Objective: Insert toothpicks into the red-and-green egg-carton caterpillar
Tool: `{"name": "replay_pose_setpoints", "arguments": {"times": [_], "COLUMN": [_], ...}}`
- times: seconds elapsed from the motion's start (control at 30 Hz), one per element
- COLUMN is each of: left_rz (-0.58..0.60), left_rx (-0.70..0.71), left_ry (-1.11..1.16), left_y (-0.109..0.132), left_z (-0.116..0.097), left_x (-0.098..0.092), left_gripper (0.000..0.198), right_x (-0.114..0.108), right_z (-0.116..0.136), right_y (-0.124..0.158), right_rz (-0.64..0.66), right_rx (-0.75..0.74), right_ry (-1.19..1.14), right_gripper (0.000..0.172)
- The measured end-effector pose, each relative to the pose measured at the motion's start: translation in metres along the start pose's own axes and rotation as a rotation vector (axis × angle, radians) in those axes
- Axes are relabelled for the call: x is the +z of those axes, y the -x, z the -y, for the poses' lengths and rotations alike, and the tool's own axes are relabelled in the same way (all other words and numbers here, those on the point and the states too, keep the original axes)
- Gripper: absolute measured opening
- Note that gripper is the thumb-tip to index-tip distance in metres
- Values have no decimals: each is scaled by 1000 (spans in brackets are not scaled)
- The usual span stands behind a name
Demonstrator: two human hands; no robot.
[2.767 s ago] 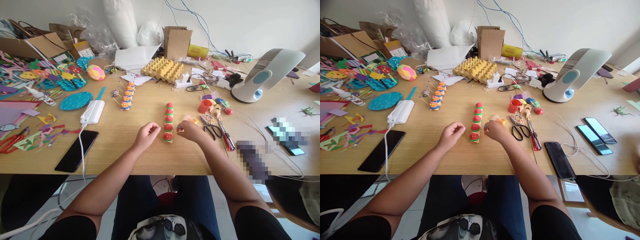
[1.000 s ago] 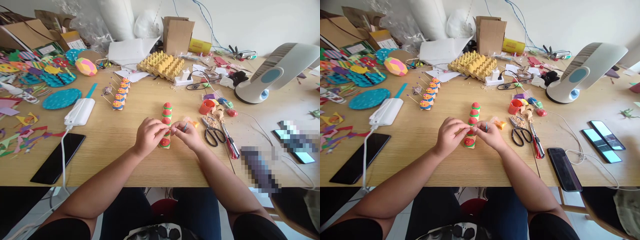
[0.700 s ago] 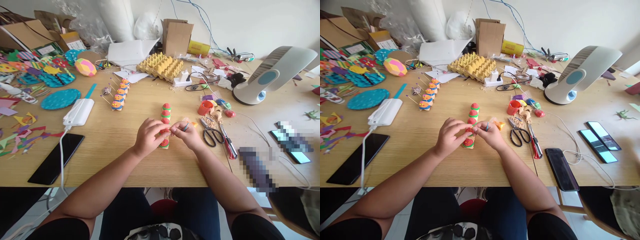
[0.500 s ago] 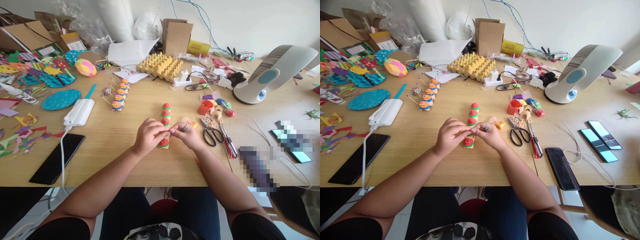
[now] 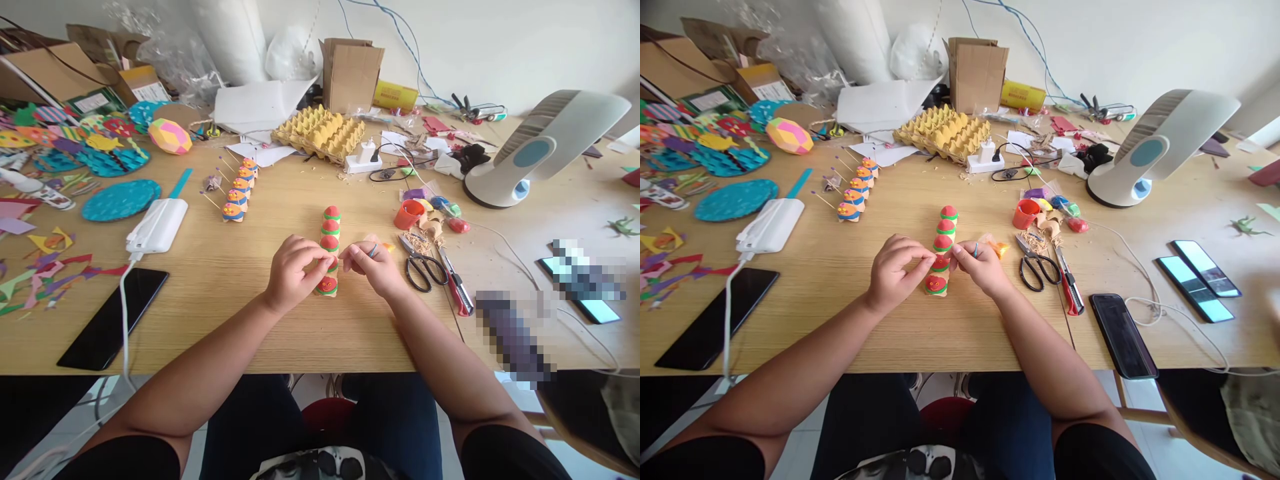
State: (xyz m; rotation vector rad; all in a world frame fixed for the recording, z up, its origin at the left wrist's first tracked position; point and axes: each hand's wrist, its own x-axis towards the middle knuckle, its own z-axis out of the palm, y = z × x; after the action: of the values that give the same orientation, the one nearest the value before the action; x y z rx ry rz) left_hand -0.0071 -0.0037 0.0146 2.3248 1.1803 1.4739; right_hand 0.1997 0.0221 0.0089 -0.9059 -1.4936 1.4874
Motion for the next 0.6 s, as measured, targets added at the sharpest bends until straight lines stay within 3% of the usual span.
{"name": "replay_pose_setpoints", "arguments": {"times": [0.27,0.6], "left_rz": [-9,-16], "left_rx": [-85,-66], "left_ry": [87,113], "left_y": [-1,1], "left_z": [1,3], "left_x": [1,4], "left_gripper": [25,9], "right_x": [2,2], "right_z": [3,2], "right_y": [0,1], "right_rz": [-30,-28], "right_rx": [-3,-30], "right_ry": [36,88], "right_gripper": [52,52]}}
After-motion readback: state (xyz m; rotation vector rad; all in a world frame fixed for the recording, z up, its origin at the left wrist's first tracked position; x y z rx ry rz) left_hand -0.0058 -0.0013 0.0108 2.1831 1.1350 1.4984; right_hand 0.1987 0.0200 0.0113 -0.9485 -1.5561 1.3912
